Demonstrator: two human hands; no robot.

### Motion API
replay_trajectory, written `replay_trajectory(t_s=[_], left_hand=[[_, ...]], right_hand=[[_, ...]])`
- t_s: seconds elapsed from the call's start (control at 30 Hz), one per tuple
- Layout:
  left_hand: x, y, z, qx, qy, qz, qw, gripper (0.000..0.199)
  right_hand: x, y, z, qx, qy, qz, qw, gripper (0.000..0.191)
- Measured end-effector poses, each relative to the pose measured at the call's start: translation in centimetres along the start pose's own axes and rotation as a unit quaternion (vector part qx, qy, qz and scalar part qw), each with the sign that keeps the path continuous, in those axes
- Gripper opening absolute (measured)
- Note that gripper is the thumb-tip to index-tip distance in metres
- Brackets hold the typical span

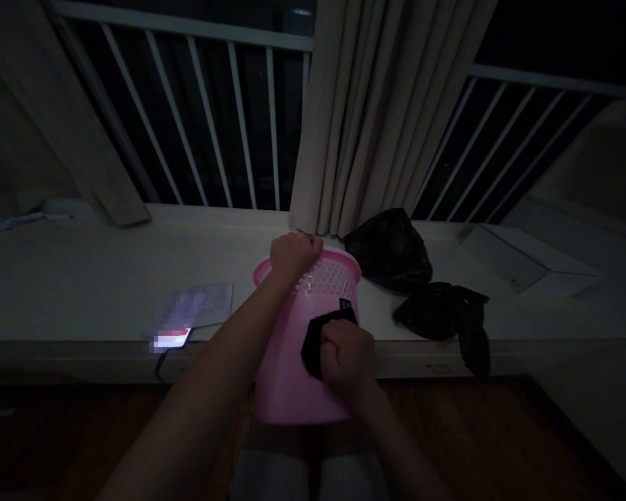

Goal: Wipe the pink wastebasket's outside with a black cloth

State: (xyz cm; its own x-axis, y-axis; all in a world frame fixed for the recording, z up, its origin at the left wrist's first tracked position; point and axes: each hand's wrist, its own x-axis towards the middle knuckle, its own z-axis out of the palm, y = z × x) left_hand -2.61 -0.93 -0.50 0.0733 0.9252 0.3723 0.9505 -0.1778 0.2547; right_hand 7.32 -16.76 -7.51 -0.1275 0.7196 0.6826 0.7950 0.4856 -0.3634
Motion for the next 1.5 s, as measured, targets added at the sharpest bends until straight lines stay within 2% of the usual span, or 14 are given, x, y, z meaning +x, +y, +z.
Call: replay_trajectory(t_s=[0.23, 0.57, 0.73, 0.97, 1.23, 1.5], left_hand=[[-0.05, 0.17, -0.19, 0.029, 0.004, -0.005, 1.000, 0.054], [-0.03, 0.25, -0.20, 0.024, 0.002, 0.004, 1.000, 0.053], [-0.01, 0.23, -0.21, 0.017, 0.000, 0.001, 1.000, 0.054], [0.01, 0.08, -0.08, 0.013, -0.001, 0.006, 1.000, 0.054], [0.11, 0.10, -0.01, 0.015, -0.001, 0.003, 1.000, 0.055], [0.03, 0.05, -0.33, 0.013, -0.007, 0.001, 1.000, 0.054]], right_hand=[[0.06, -0.10, -0.18, 0.019, -0.016, 0.015, 1.000, 0.015], [0.03, -0.11, -0.08, 0.002, -0.004, 0.012, 1.000, 0.018], [0.20, -0.05, -0.20, 0.039, -0.001, 0.018, 0.999, 0.019], [0.35, 0.26, -0.38, 0.116, 0.004, 0.059, 0.992, 0.019], [0.34, 0.50, -0.43, 0.202, 0.001, 0.112, 0.973, 0.022], [0.81, 0.70, -0.69, 0.301, 0.019, 0.181, 0.936, 0.023]])
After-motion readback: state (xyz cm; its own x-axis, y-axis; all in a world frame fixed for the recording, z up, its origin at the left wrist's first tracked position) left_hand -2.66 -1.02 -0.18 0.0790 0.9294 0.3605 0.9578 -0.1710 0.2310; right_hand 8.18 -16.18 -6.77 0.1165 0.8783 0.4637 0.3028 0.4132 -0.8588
